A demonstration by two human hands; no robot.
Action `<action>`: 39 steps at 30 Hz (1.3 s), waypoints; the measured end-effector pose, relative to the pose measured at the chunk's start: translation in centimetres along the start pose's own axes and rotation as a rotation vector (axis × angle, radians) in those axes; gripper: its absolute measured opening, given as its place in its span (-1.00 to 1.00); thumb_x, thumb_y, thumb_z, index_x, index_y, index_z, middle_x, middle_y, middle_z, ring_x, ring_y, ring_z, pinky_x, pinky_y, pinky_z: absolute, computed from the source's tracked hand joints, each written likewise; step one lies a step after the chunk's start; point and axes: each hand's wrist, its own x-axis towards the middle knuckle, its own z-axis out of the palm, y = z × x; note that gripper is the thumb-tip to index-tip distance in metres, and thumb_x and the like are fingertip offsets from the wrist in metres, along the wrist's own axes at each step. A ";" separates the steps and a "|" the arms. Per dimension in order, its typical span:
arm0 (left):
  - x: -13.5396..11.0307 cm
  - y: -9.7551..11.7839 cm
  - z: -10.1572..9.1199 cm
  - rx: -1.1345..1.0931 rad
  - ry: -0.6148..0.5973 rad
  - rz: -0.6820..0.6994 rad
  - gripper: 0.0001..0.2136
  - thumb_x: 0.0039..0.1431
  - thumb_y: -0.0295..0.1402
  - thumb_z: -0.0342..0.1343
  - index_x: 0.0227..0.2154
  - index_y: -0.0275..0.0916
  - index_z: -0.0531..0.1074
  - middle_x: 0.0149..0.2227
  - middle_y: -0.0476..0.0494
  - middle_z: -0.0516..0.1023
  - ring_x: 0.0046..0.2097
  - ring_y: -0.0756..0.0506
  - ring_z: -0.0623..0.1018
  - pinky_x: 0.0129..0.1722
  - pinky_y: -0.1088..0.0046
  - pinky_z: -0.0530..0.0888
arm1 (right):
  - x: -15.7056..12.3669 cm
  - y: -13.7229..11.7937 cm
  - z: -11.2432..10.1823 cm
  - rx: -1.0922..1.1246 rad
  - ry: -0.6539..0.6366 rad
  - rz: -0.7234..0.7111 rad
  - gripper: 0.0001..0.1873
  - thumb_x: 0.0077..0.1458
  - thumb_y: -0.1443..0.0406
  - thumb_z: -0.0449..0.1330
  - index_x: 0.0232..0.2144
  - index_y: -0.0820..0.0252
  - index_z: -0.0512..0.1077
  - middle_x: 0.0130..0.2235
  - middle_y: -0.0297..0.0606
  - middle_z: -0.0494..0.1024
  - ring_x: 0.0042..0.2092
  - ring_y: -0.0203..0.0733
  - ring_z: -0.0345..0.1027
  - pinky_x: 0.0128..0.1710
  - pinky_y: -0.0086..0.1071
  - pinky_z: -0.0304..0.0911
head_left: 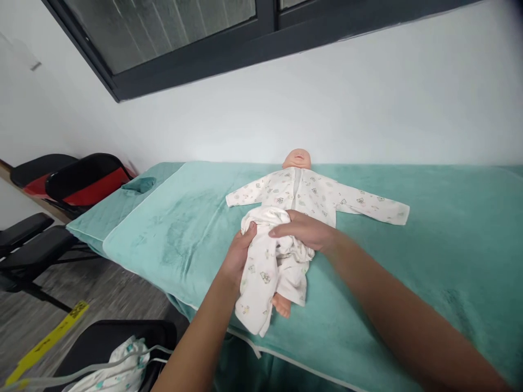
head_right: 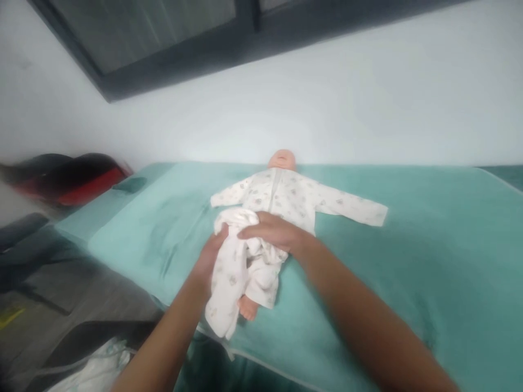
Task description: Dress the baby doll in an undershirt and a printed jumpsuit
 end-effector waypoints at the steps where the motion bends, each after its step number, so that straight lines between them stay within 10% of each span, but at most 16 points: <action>1: 0.3 -0.1 -0.2 0.028 0.020 0.016 -0.50 0.10 -0.07 0.24 -0.04 -0.40 0.47 -0.22 -0.33 0.64 -0.23 -0.24 0.63 -0.17 0.24 0.54 | 0.2 0.3 0.1 0.086 0.043 -0.006 -0.62 -0.02 0.17 0.37 -0.15 0.21 0.53 -0.18 -0.19 0.61 -0.08 -0.02 0.49 -0.07 -0.24 0.36; 8: 1.0 0.0 -1.2 0.238 -0.053 0.103 -0.48 -0.14 -0.23 0.43 -0.11 -0.39 0.51 -0.27 -0.28 0.64 -0.30 -0.18 0.62 -0.28 0.37 0.51 | 0.6 0.4 0.6 0.134 0.148 -0.044 -0.60 0.04 0.08 0.32 -0.11 0.14 0.52 -0.11 -0.20 0.61 -0.07 -0.05 0.48 -0.12 -0.28 0.39; 15: -0.6 -0.4 -0.1 0.180 0.120 0.104 -0.63 -0.09 -0.15 0.37 -0.34 -0.37 0.54 -0.42 -0.20 0.62 -0.40 -0.15 0.57 -0.36 0.34 0.51 | -1.0 -1.3 -0.1 -0.350 -0.321 0.038 -0.43 -0.13 0.13 0.43 -0.03 0.12 0.50 -0.05 -0.26 0.59 0.01 -0.02 0.44 0.03 -0.23 0.32; 22: -0.2 -0.3 0.5 0.186 0.251 0.136 -0.54 -0.10 -0.08 0.37 -0.27 -0.39 0.55 -0.43 -0.19 0.62 -0.45 -0.08 0.55 -0.44 0.46 0.45 | -0.4 0.6 -0.2 -0.170 -0.042 -0.014 -0.45 -0.05 0.12 0.37 0.00 0.18 0.47 -0.07 -0.17 0.59 -0.01 0.01 0.45 -0.02 -0.19 0.33; 28: -3.3 -0.5 2.9 0.182 0.346 0.110 -0.50 0.00 -0.07 0.30 -0.11 -0.38 0.53 -0.36 -0.25 0.64 -0.37 -0.18 0.61 -0.39 0.39 0.51 | -0.2 -0.1 -0.1 -0.341 -0.120 -0.014 -0.61 0.03 0.10 0.30 -0.11 0.13 0.51 -0.12 -0.26 0.60 -0.05 -0.03 0.46 -0.05 -0.23 0.30; 33: -7.8 -3.1 4.1 0.001 0.451 0.104 -0.44 0.04 -0.08 0.27 0.07 -0.28 0.45 -0.05 -0.35 0.60 -0.06 -0.33 0.61 -0.11 0.20 0.56 | -0.2 -0.7 0.4 -0.612 -0.153 0.034 -0.72 -0.08 0.15 0.32 -0.28 0.12 0.51 -0.23 -0.34 0.58 -0.19 -0.10 0.44 -0.25 -0.34 0.26; 39: -10.0 -8.1 -0.2 -0.097 0.643 0.017 -0.52 -0.13 -0.18 0.40 -0.11 -0.23 0.53 -0.11 -0.27 0.63 0.00 -0.33 0.58 -0.02 0.24 0.54 | -0.1 -0.4 1.3 -0.876 -0.255 0.058 -0.81 -0.12 0.15 0.30 -0.46 0.12 0.48 -0.34 -0.37 0.55 -0.33 -0.20 0.37 -0.43 -0.40 0.12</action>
